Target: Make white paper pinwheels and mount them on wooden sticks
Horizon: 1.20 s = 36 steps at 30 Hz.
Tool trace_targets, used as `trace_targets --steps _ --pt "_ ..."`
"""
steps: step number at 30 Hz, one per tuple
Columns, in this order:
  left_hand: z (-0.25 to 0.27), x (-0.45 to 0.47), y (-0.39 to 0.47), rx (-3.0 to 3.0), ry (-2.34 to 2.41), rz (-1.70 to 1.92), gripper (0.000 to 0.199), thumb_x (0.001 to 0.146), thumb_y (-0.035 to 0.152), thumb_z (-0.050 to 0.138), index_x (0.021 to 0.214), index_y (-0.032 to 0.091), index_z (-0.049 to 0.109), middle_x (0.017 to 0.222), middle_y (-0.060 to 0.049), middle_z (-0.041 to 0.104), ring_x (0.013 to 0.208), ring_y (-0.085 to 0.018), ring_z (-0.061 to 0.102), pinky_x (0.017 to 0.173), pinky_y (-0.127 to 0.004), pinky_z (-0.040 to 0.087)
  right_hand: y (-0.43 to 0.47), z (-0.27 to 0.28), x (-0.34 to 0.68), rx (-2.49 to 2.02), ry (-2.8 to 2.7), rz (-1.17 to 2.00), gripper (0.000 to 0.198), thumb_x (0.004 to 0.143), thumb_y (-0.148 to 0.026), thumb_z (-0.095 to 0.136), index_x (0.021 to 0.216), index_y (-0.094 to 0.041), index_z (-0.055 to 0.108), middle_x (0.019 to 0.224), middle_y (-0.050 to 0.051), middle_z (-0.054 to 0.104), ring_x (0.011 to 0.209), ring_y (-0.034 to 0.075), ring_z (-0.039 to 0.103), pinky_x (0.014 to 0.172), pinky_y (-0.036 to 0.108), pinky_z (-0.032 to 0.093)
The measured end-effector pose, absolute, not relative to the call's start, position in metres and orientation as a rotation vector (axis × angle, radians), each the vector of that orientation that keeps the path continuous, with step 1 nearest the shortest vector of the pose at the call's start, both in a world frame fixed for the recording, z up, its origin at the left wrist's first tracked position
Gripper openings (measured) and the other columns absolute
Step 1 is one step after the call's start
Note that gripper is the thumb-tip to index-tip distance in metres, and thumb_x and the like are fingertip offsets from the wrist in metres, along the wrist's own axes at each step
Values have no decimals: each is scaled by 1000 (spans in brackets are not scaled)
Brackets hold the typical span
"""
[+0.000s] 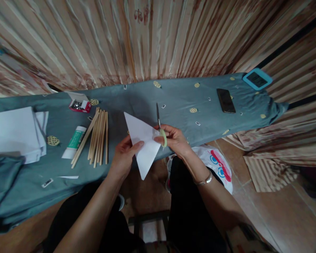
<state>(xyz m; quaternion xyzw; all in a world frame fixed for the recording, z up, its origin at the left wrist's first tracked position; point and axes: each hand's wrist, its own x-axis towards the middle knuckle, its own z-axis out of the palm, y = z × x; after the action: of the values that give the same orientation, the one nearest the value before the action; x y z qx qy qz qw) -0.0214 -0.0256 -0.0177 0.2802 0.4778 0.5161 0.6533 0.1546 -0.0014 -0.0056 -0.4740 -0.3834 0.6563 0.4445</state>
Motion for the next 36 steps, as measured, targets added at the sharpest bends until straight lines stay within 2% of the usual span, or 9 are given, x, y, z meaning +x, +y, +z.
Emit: trace_targets --steps 3,7,13,20,27,31,36 --pt "-12 -21 -25 526 1096 1205 37 53 33 89 81 15 73 76 -4 75 64 -16 66 64 -26 51 -8 -9 149 -1150 -1042 1671 45 49 -26 91 89 -21 71 56 -10 61 53 7 54 54 19 45" --pt "-9 -22 -23 481 1169 1219 34 49 31 90 71 13 72 69 -3 73 57 -15 63 56 -25 49 -16 -8 149 -1107 -1113 1751 42 55 -27 89 95 -22 74 72 -5 71 62 10 61 61 23 50" --pt "-6 -30 -21 429 1153 1243 34 45 27 90 70 15 72 70 -2 74 58 -15 65 60 -26 53 -13 -1 173 -1147 -1082 1603 43 59 -23 89 100 -25 77 71 -5 72 61 9 61 57 20 50" --pt "-8 -36 -24 464 1165 1158 35 46 30 91 70 14 72 64 -2 72 54 -15 65 53 -25 52 -28 -3 182 -1152 -1324 1697 36 71 -29 82 106 -23 76 73 -2 72 61 10 62 57 22 51" --pt "-6 -35 -25 538 1207 1079 35 44 32 90 69 14 72 63 -4 72 52 -16 64 50 -26 50 -36 -1 186 -1170 -1695 1663 42 72 -35 80 112 -23 74 83 -1 74 69 12 65 65 24 52" --pt "-8 -36 -24 594 1249 1069 35 45 34 90 67 14 72 63 -4 71 50 -15 62 47 -24 47 -39 -5 190 -1189 -1778 1597 47 72 -35 81 117 -24 72 80 -2 73 69 13 65 63 23 51" --pt "-14 -38 -25 633 1266 1060 34 48 33 90 68 14 72 63 -3 71 49 -14 61 46 -23 46 -39 0 191 -1242 -1932 1449 45 72 -37 80 114 -22 73 79 -1 72 69 12 62 64 22 46"
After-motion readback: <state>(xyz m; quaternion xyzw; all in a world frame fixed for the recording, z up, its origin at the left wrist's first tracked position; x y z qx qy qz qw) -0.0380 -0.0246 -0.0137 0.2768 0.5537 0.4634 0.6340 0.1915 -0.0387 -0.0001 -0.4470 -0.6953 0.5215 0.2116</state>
